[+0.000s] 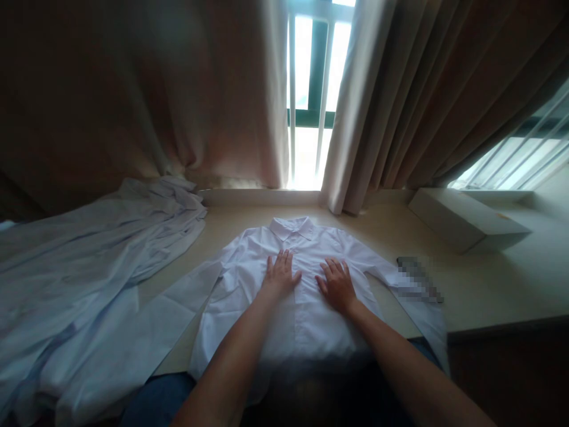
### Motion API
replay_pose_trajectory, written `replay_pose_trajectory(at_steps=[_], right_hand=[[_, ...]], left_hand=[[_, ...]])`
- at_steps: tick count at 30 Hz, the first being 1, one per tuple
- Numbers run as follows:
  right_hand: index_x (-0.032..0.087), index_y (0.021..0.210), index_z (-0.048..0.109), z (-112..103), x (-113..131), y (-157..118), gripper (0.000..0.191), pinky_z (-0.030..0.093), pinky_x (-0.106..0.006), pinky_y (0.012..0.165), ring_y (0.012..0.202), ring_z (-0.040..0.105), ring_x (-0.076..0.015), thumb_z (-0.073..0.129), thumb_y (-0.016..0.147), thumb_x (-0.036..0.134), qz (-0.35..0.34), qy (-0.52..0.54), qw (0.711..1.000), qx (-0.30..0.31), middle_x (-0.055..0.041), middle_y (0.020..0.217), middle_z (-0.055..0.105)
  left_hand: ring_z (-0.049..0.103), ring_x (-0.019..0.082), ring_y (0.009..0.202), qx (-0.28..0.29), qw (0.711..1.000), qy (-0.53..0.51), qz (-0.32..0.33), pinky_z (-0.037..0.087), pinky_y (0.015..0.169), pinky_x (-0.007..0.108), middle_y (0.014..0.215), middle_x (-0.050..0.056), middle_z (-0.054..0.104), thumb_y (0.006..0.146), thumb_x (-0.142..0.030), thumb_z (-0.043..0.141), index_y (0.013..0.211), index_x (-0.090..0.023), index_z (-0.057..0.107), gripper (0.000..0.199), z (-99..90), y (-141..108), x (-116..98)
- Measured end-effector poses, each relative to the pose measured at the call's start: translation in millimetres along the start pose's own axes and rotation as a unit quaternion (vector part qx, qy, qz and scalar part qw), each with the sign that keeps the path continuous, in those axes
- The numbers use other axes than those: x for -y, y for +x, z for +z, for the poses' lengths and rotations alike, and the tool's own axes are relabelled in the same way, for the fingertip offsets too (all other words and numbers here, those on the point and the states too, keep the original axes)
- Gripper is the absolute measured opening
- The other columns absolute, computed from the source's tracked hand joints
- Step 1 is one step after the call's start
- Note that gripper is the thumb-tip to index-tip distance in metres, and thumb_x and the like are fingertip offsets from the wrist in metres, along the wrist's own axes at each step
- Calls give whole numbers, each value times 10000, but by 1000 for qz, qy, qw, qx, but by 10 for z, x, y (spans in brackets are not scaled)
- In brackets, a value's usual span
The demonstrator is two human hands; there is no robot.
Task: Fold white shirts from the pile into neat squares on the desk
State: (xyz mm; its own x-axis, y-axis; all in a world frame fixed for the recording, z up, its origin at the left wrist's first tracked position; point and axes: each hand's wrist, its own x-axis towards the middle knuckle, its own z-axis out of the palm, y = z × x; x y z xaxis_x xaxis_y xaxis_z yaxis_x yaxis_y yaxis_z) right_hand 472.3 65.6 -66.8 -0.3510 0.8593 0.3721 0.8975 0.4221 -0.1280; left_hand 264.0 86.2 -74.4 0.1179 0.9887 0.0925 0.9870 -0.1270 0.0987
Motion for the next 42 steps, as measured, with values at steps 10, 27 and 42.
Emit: replay_pose_trajectory(at_steps=[10,27,42], right_hand=[[212,1052,630,1,-15,24,271,336,-350,959,1079,516,-228,459,948,394,-3,3,1000,8,-91,1131,626],[197,1157,662,465,-598,2179,440,392,-281,906,1092,576,-221,473,909,508,201,90,974,56,-102,1166,666],[232,1042,716,729,-492,2689,301,446,-260,676,888,650,-229,519,825,301,286,175,936,108,-102,994,714]], left_hand=[[85,267,1461,-19,999,7,-28,37,1157,533,1565,146,213,914,-514,307,1472,-115,281,687,15,-18,-33],[564,237,1101,-132,982,-69,-118,423,969,324,1124,127,639,895,-393,439,1106,-158,627,367,-429,1460,720],[653,250,964,-24,971,-93,-217,495,786,298,1038,109,713,775,-326,573,956,-215,729,263,-287,2137,1099]])
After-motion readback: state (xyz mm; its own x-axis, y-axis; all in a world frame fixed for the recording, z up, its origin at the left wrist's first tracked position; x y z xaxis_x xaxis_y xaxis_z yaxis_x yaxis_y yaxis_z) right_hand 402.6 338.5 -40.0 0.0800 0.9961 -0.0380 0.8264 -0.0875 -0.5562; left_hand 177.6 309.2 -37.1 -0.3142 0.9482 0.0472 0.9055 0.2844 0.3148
